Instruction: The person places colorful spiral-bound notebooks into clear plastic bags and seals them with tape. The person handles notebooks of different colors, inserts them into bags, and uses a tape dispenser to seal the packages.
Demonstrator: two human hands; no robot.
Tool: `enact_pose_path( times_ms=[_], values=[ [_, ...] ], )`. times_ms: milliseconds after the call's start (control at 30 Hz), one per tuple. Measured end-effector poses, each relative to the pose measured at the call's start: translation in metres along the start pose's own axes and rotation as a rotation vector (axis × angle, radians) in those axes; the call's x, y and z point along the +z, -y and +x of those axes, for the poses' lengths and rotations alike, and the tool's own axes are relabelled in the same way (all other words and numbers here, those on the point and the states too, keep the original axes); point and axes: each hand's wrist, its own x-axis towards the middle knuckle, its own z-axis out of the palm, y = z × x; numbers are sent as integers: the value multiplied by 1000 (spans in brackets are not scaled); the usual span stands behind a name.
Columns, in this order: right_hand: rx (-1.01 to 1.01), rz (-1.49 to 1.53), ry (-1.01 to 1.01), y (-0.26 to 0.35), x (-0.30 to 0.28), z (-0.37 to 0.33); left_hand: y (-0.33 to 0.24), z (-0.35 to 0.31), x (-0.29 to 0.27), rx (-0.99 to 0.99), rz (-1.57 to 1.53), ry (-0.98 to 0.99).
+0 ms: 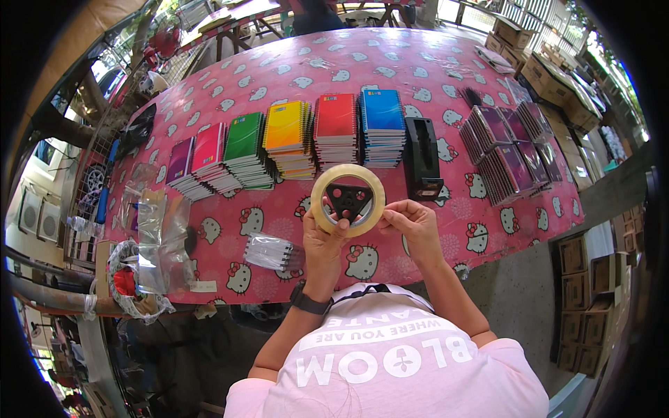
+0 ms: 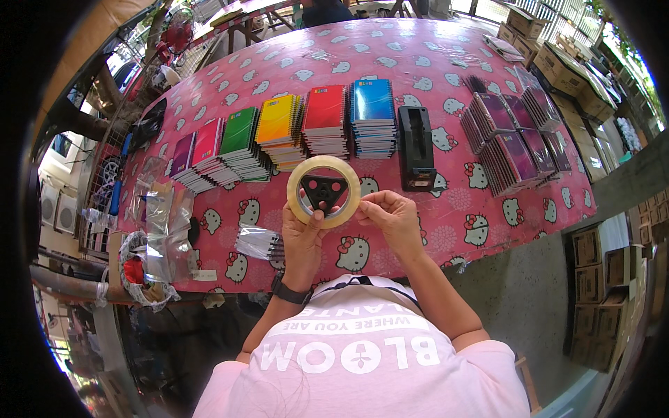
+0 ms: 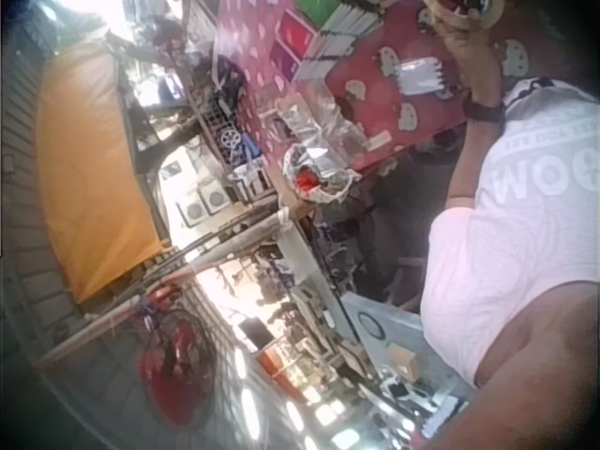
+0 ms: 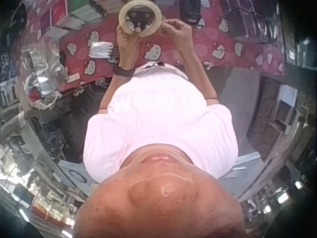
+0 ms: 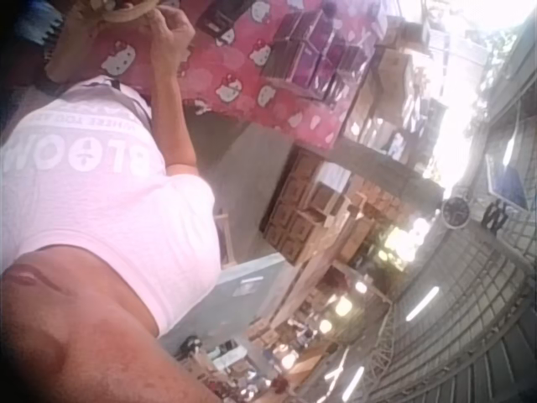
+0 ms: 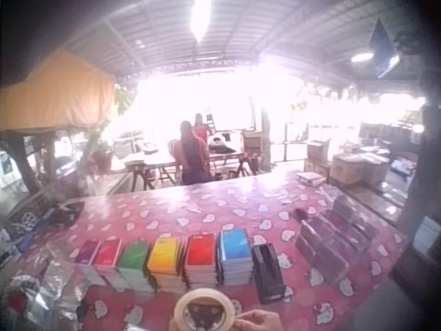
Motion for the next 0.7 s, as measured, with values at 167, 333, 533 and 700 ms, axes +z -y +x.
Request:
enact_pose_path(
  times_ms=[167,333,533,700],
  values=[
    [1,2,8,1,0,-1,-1,-1,1,8,5,-2],
    [-3,-9,7,-3,-2,0,-2,-5,6,137,183,5],
    [-17,-60,-28,-2,-1,1,5,-11,1,206,349,52],
    [26,78,-35,-9,0,7,1,-13,9,186,246,12]
  ],
)
